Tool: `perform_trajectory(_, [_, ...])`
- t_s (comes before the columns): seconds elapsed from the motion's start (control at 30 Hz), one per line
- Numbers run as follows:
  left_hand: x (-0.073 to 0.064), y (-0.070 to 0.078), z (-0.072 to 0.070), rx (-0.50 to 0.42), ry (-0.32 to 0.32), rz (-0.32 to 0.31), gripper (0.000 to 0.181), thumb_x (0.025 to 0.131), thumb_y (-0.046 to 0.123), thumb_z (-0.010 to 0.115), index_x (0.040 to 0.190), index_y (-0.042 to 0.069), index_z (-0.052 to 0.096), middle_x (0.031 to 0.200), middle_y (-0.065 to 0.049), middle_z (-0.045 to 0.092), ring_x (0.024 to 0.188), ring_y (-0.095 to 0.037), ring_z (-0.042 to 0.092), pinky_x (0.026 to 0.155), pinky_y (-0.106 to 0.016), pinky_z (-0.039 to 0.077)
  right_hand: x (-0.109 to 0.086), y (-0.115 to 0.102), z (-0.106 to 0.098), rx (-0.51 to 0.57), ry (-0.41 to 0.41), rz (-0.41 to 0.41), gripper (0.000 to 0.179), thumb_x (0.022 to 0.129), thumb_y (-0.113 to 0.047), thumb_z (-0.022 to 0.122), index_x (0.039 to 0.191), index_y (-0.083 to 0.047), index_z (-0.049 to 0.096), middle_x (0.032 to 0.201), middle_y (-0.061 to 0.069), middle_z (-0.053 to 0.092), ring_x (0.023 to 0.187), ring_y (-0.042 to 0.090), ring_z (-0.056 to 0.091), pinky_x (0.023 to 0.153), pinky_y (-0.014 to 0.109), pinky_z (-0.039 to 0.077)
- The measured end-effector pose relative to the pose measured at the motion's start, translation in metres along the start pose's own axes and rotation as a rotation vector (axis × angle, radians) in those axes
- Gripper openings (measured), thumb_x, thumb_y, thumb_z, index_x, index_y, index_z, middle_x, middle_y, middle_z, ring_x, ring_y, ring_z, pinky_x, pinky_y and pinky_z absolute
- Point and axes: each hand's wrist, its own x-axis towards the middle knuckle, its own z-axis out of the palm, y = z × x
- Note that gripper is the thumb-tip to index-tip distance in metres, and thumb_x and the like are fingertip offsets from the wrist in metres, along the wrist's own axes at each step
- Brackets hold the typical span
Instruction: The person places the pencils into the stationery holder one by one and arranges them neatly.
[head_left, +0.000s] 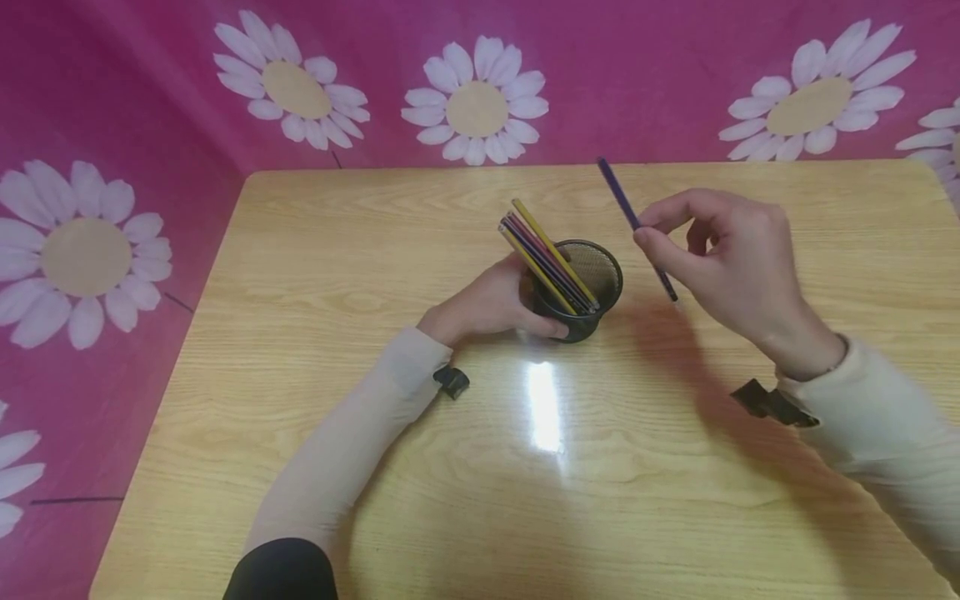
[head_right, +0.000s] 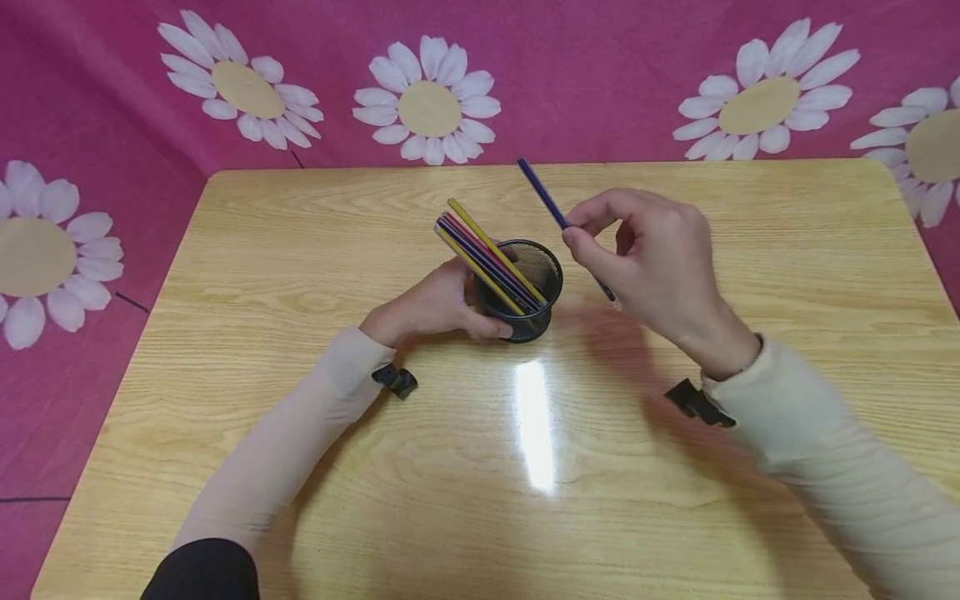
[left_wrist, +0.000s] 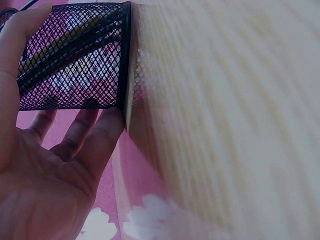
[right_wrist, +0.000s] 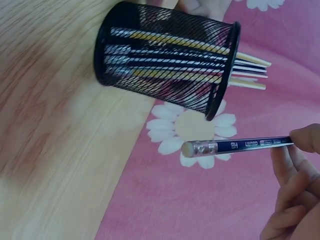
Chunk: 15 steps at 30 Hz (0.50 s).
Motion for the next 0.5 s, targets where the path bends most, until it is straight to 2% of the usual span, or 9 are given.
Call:
perform_trajectory(0.07, [0.000,-0.001,0.000,-0.005,0.000,0.005,0.095,0.077,0.013,0.100,0.157,0.003,0.048,0.147,-0.008,0.061,0.136,-0.013,0.055,0.120,-0.025,0.037,0.002,-0.003,0.001,0.028,0.015,-0.005,0.008,0.094,-0.010,0.083,0.101,-0.006,0.085,0.093,-0.032,0.068,0.057,0.000,0.044,0.051,0.016,0.028])
perform_trajectory(0.13, [0.001,-0.001,0.000,-0.009,-0.001,0.012,0.095,0.077,0.013,0.100,0.156,0.004,0.049,0.146,-0.008,0.061,0.136,-0.013,0.055,0.120,-0.025,0.036,0.003,-0.007,0.002,0.052,0.031,-0.014,0.008,0.094,-0.009,0.083,0.100,-0.006,0.085,0.093,-0.032,0.069,0.057,0.000,0.045,0.051,0.016,0.028])
perform_trajectory(0.4, [0.001,-0.001,0.000,-0.016,-0.006,0.032,0.092,0.077,0.012,0.100,0.154,0.004,0.051,0.144,-0.007,0.063,0.136,-0.013,0.055,0.121,-0.026,0.036,0.011,-0.017,0.006,0.124,0.030,-0.083,0.010,0.095,-0.005,0.080,0.100,0.004,0.081,0.093,-0.018,0.074,0.058,0.002,0.046,0.050,0.018,0.029])
perform_trajectory(0.5, [0.001,0.000,0.000,-0.013,-0.007,0.039,0.091,0.077,0.013,0.100,0.153,0.004,0.052,0.143,-0.007,0.063,0.135,-0.013,0.056,0.121,-0.026,0.036,0.016,-0.022,0.010,0.159,0.020,-0.095,0.011,0.095,-0.004,0.080,0.100,0.005,0.080,0.093,-0.006,0.078,0.058,0.003,0.047,0.051,0.019,0.031])
